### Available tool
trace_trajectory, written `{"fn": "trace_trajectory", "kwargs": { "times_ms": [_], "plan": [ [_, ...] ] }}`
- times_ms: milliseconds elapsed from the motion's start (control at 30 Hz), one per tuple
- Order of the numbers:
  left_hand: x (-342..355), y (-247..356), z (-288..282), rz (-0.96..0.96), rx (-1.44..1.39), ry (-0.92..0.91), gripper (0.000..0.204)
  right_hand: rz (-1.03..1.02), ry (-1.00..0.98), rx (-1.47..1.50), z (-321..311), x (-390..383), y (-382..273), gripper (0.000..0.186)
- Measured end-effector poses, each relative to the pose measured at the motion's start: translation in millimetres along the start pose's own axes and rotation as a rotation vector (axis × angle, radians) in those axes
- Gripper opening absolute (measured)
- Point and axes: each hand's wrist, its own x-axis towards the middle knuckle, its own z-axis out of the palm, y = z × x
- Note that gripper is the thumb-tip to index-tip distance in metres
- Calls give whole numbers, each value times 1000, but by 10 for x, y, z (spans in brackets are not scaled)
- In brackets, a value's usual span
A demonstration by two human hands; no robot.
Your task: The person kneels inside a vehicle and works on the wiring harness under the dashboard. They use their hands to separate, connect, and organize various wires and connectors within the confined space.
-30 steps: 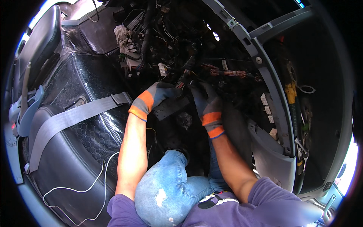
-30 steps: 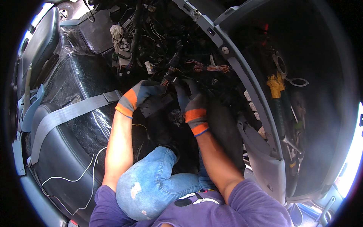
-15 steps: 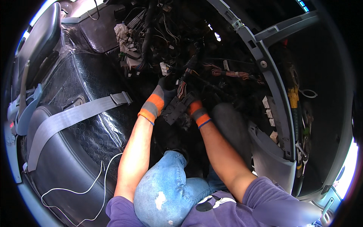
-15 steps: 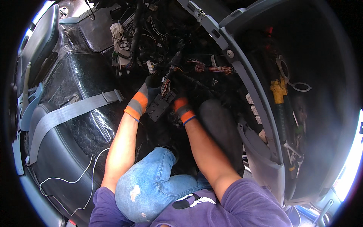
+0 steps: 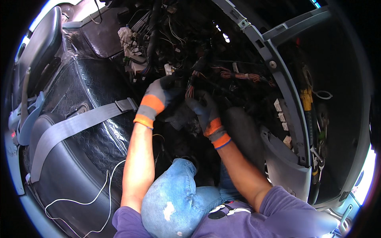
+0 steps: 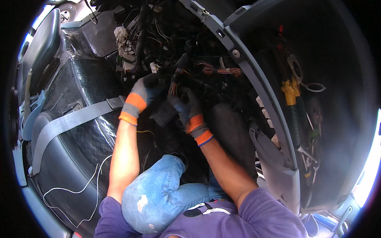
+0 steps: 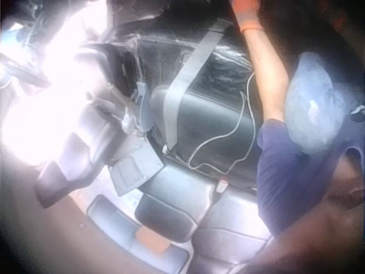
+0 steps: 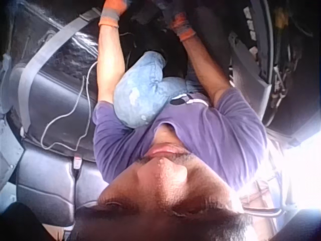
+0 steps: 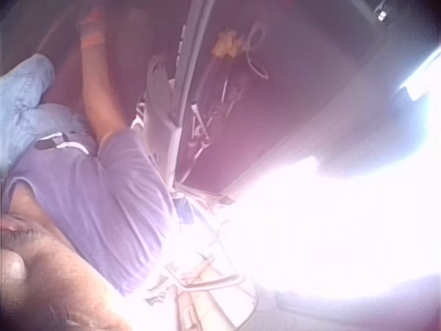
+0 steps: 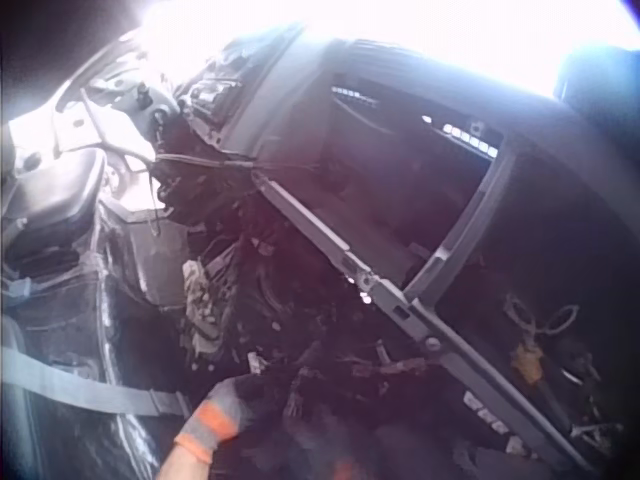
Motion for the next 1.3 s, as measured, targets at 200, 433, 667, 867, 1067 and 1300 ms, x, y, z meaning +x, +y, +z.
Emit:
{"fn": "trace_trajectory", "kwargs": {
  "times_ms": [200, 433, 667, 867, 1067, 1300],
  "plan": [
    [-29, 406, -131, 44, 148, -71, 24, -344, 208, -232, 23, 18, 100, 46],
    [-80, 511, 188, 274, 111, -22, 23, -418, 174, -122, 78, 177, 153, 44],
    [-137, 288, 86, -148, -357, -322, 37, -456, 294, -223, 55, -2, 31, 27],
    [-189, 101, 163, -367, -581, -425, 37, -364, 153, -117, -102, 58, -92, 24],
    [-170, -125, 102, 51, -432, -426, 30, -343, 162, -200, -183, 71, -106, 25],
    [-207, 61, 93, 70, -322, -502, 35, -233, 114, -186, -184, 11, -177, 26]
  ]
}}
